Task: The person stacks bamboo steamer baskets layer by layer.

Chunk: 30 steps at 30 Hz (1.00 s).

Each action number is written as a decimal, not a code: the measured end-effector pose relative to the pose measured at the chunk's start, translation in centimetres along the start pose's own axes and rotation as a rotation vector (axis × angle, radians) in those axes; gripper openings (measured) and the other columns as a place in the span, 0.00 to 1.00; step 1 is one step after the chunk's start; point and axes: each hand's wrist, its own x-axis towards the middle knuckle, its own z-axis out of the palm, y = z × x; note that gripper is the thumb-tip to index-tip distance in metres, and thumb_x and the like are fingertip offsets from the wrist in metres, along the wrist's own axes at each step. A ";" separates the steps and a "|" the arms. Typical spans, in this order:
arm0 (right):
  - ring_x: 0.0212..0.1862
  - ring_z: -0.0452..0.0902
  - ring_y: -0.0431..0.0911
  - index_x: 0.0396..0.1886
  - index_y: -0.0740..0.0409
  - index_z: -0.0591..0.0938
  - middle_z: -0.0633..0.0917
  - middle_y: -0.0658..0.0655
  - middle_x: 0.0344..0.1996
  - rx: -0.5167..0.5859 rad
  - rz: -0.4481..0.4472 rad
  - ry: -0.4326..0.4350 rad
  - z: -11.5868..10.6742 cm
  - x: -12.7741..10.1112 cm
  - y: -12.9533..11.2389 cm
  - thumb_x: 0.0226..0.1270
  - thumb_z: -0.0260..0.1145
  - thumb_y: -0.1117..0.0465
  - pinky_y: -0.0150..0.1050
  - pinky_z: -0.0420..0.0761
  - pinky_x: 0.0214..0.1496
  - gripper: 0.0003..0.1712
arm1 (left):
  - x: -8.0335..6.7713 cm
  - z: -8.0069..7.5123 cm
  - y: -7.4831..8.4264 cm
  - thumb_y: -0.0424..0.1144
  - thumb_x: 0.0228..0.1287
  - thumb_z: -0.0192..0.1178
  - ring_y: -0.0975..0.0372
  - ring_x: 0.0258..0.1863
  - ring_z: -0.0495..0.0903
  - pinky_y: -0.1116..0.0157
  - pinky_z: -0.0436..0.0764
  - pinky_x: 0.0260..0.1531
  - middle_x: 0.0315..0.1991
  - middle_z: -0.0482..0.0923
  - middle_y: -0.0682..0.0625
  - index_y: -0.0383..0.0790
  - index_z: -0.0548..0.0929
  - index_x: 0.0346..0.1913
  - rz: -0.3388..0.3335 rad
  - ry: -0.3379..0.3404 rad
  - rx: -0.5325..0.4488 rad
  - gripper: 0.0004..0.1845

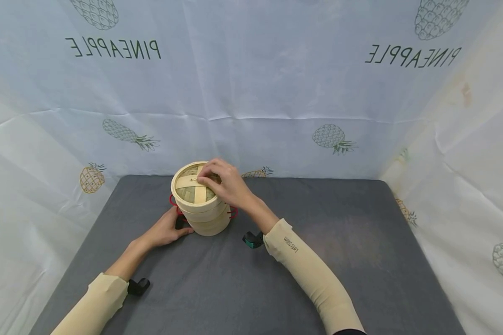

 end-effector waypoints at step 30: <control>0.49 0.86 0.50 0.44 0.60 0.91 0.89 0.58 0.46 -0.024 -0.012 0.016 0.3 -0.4 0.0 0.73 0.74 0.64 0.40 0.86 0.53 0.04 | -0.4 -0.5 1.6 0.43 0.60 0.82 0.52 0.60 0.82 0.53 0.82 0.59 0.63 0.79 0.43 0.44 0.73 0.76 0.087 0.051 -0.019 0.43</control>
